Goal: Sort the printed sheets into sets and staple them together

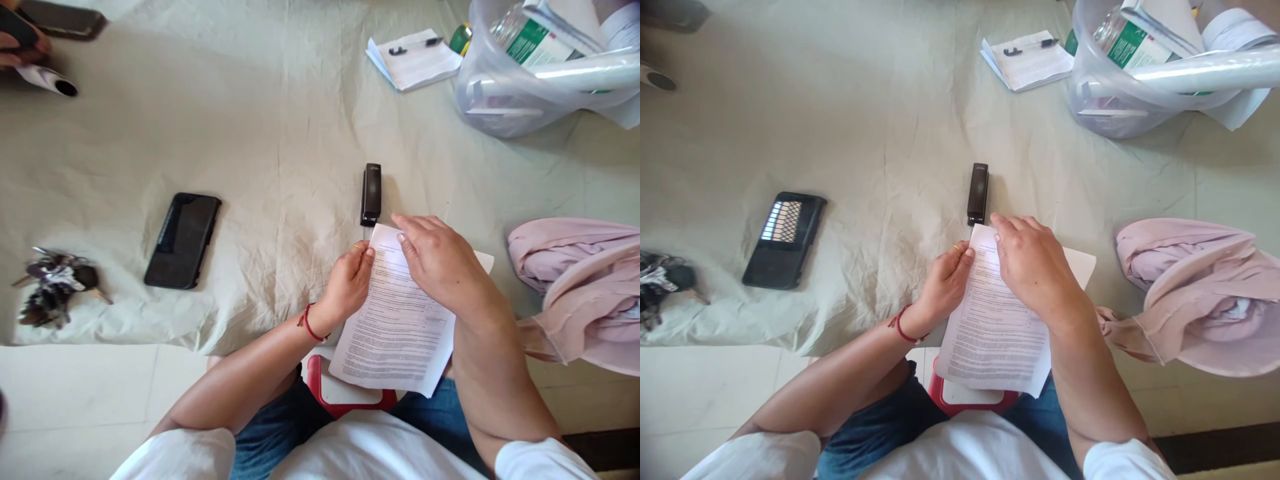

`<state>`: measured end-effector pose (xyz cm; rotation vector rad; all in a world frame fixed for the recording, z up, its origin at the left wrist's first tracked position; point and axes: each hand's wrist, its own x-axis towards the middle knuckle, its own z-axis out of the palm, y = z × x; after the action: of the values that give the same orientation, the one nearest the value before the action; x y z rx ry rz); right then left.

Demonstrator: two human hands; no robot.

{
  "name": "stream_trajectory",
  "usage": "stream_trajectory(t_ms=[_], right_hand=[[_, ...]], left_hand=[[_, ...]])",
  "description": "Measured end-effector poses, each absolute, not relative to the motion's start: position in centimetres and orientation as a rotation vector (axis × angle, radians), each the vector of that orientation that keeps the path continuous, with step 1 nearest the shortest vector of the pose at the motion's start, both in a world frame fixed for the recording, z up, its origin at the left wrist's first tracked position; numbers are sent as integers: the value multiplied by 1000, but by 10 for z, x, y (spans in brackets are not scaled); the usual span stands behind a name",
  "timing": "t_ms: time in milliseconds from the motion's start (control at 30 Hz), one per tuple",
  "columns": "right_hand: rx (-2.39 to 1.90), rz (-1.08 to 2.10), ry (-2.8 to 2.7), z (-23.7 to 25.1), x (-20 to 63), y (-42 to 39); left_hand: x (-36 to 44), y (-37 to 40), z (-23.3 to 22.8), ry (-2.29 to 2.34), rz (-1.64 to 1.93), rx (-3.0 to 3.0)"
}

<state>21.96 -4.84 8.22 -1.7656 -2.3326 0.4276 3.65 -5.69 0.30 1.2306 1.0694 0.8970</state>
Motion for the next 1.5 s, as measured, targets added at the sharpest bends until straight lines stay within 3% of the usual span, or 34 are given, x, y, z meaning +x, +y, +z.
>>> stream_trajectory(t_ms=[1500], right_hand=[[-1743, 483, -2405, 73, 215, -47]], left_hand=[[36, -57, 5, 1087, 899, 1234]])
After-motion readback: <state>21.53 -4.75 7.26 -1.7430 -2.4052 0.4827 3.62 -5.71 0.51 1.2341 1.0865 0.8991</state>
